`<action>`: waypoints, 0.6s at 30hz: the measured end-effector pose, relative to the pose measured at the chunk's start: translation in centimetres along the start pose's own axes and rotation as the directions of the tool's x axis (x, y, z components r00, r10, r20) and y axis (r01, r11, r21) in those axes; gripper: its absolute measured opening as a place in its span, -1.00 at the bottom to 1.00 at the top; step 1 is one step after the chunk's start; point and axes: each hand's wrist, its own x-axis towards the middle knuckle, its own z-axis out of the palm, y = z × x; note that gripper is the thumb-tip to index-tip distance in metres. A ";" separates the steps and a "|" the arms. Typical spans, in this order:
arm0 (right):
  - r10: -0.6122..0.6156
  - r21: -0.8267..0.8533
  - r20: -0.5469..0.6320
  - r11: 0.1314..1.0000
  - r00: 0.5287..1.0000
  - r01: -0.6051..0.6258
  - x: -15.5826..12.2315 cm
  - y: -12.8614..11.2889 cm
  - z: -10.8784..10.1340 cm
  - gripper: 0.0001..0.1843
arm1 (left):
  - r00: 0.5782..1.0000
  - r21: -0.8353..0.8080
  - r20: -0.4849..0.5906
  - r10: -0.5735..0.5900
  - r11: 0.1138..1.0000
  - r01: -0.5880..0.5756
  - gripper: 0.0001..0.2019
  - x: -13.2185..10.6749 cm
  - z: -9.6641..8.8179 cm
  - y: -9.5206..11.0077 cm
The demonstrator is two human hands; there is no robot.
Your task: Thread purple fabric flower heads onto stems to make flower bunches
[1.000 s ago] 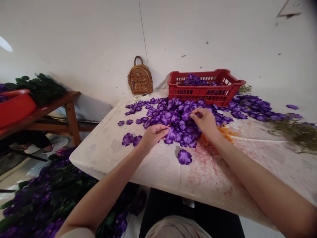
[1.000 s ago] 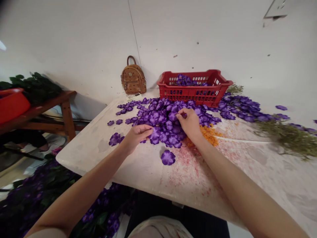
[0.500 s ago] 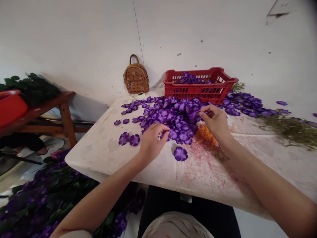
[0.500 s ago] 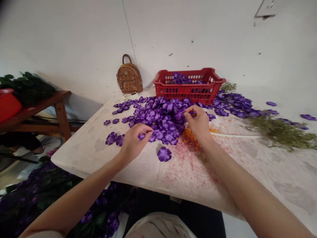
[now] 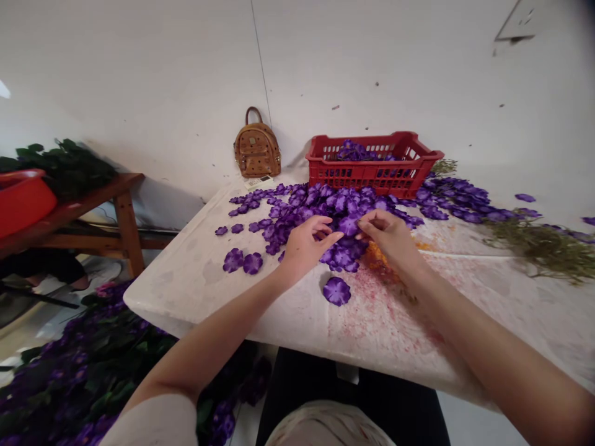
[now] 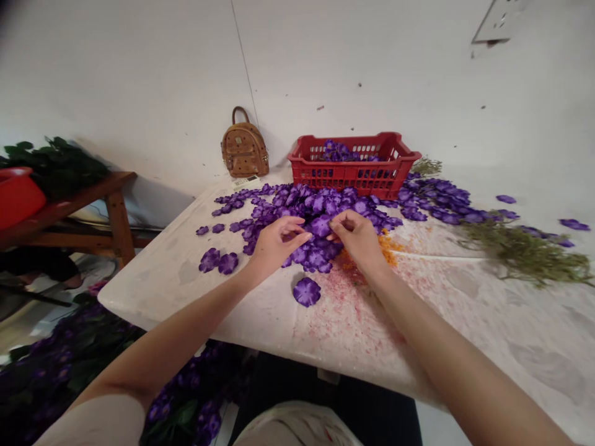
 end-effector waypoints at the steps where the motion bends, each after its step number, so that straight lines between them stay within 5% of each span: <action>1: 0.012 0.027 0.017 1.000 1.000 -0.013 -0.1 0.0 0.4 -0.79 | 1.000 -0.030 0.013 -0.008 1.000 0.009 -0.74 1.2 0.4 -0.3; 4: 0.018 0.076 0.036 0.997 0.999 -0.020 -0.1 0.2 1.1 -0.78 | 0.997 -0.120 0.052 -0.053 0.991 0.059 -0.94 3.2 1.6 -1.2; 7: 0.020 0.119 0.015 0.993 1.000 -0.022 0.2 0.9 1.1 -0.75 | 0.992 -0.234 0.038 -0.118 0.964 0.124 -0.90 3.5 1.8 -2.0; 13: 0.052 0.177 -0.010 0.983 0.999 -0.050 0.4 2.4 0.8 -0.70 | 0.951 -0.385 0.062 -0.303 0.872 0.303 -0.81 2.7 -0.9 -2.2; 18: 0.034 0.174 -0.009 0.984 0.999 -0.032 0.1 2.3 0.7 -0.78 | 0.935 -0.344 0.135 -0.327 0.870 0.354 -0.78 1.2 -3.4 -0.8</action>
